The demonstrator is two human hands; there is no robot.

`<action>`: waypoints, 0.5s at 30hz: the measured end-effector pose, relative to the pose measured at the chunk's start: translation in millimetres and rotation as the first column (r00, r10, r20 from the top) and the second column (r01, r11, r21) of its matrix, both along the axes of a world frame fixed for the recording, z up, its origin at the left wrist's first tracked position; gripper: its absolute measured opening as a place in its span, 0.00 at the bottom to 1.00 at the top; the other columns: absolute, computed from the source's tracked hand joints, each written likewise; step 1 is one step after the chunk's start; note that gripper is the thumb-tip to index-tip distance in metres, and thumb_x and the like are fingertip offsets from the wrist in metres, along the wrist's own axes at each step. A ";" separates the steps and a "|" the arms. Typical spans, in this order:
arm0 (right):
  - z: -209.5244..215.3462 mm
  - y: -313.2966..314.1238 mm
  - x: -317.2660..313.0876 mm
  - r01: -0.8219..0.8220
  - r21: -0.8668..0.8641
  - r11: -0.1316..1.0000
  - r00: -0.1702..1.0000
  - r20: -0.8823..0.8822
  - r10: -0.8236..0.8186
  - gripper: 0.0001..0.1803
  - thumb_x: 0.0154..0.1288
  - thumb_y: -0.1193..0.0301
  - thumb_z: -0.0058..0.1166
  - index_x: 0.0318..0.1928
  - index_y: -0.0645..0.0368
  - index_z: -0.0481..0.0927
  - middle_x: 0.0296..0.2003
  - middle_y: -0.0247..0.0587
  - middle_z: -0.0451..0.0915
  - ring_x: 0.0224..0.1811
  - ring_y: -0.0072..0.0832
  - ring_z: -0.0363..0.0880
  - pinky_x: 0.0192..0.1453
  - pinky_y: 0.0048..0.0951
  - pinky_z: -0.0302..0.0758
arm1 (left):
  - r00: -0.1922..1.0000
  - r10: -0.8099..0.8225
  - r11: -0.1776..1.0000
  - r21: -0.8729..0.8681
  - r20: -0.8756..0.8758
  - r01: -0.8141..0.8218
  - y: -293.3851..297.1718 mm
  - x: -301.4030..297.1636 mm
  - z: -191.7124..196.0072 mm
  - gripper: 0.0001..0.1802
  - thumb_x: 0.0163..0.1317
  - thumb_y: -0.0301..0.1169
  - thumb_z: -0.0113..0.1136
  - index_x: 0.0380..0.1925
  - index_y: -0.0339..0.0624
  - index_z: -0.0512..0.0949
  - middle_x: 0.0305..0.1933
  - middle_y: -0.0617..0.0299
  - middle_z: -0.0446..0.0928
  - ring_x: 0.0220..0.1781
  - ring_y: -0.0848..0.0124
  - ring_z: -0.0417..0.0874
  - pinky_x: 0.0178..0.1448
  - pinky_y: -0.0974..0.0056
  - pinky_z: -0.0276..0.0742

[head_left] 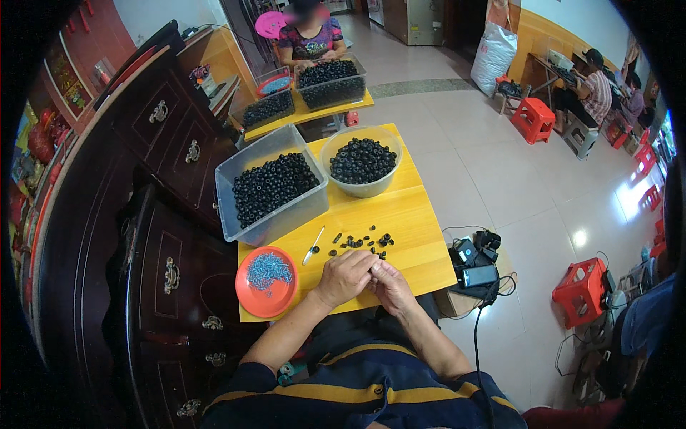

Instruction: The person assembles small black plastic components by hand.

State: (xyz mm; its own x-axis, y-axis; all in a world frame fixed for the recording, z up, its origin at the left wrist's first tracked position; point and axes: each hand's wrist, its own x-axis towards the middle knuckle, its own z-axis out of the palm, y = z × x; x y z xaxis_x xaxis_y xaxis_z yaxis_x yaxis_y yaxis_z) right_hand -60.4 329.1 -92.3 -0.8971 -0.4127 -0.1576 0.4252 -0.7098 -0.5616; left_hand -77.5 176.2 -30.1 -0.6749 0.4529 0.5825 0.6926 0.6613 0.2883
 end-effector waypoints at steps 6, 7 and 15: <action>-9.9 -9.7 -2.5 0.072 0.092 0.993 0.994 -0.092 -0.063 0.11 0.75 0.67 0.55 0.51 0.57 0.80 0.42 0.28 0.82 0.42 0.17 0.77 0.49 0.21 0.74 | 1.000 -0.003 1.000 0.021 0.005 0.003 -5.4 0.0 -5.1 0.17 0.50 0.25 0.66 0.44 0.41 0.82 0.43 0.57 0.84 0.42 0.58 0.86 0.44 0.58 0.83; -12.2 -10.9 -2.5 0.071 0.094 0.993 0.994 -0.094 -0.062 0.11 0.75 0.67 0.55 0.51 0.57 0.80 0.42 0.28 0.82 0.42 0.17 0.77 0.49 0.21 0.74 | 1.000 -0.002 1.000 0.023 0.003 0.002 -6.0 0.1 -5.2 0.17 0.50 0.25 0.66 0.44 0.41 0.82 0.43 0.57 0.84 0.42 0.58 0.86 0.44 0.58 0.83; 6.0 -5.3 -2.1 0.094 0.158 0.983 0.990 -0.120 -0.075 0.12 0.74 0.67 0.56 0.52 0.59 0.80 0.42 0.29 0.82 0.43 0.17 0.77 0.53 0.23 0.74 | 0.991 -0.063 0.995 0.080 0.116 0.054 -10.9 4.3 7.2 0.21 0.53 0.25 0.65 0.50 0.39 0.81 0.45 0.55 0.83 0.45 0.56 0.86 0.47 0.57 0.83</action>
